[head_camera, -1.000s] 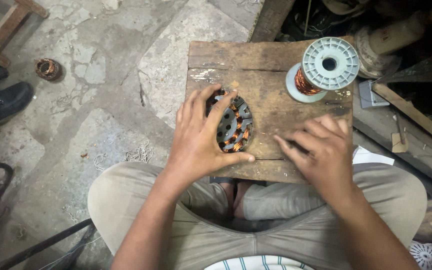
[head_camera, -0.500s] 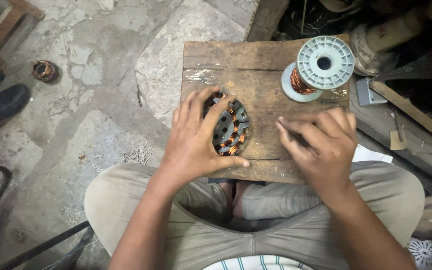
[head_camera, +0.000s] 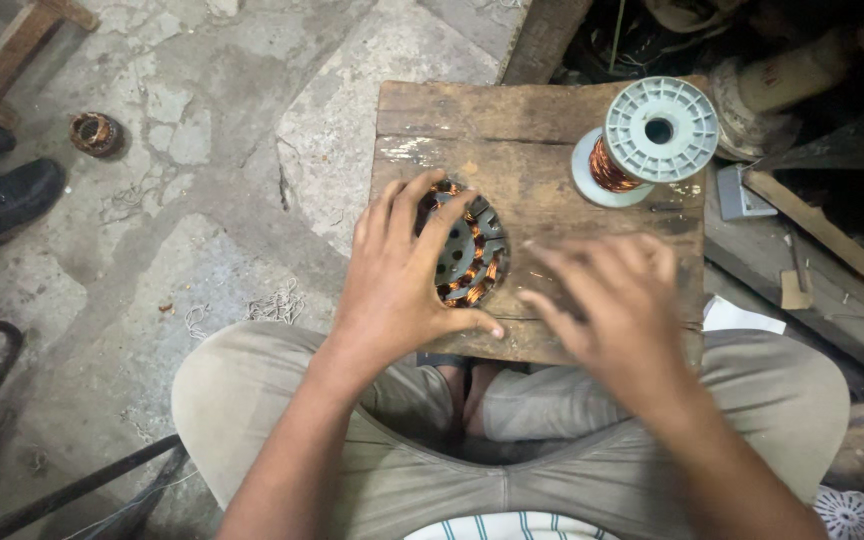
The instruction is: The person is winding copper wire by hand onto a circular metal component with multiple slots. They pull the wire from a spool and carefully wrap it around the slots of the component, which is placed on a small wooden stool.
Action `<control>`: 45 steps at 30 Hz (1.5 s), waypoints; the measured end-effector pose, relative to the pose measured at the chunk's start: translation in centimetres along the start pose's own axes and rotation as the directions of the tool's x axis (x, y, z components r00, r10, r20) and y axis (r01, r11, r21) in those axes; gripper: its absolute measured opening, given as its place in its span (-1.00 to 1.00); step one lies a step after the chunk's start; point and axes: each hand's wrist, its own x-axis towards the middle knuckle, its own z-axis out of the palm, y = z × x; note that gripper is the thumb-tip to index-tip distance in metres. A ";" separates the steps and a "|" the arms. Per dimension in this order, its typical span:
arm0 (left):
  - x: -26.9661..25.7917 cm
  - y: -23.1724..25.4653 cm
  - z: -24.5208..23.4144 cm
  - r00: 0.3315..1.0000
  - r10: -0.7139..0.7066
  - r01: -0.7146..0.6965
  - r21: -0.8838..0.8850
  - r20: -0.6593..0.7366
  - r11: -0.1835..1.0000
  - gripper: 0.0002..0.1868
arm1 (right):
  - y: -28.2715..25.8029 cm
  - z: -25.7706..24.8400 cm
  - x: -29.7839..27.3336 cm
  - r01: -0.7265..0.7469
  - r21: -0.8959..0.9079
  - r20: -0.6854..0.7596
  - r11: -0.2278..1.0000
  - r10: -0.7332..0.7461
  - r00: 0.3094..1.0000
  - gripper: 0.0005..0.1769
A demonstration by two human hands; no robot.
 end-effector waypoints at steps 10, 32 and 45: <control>0.0 0.1 0.0 1.000 -0.001 0.001 0.016 0.005 1.000 0.29 | -2.6 0.8 0.2 0.025 -0.008 -0.082 1.000 -0.026 0.996 -0.79; -0.1 -0.8 -0.1 0.999 -0.042 0.040 -0.149 -0.013 0.988 0.06 | -0.7 1.5 -0.6 -0.118 0.065 -0.018 0.991 0.119 0.993 -0.84; 0.3 0.1 -0.6 0.995 0.097 -0.097 0.004 -0.021 0.995 -0.10 | 3.6 -1.7 -0.3 -0.187 0.106 0.056 0.977 0.182 0.982 -0.81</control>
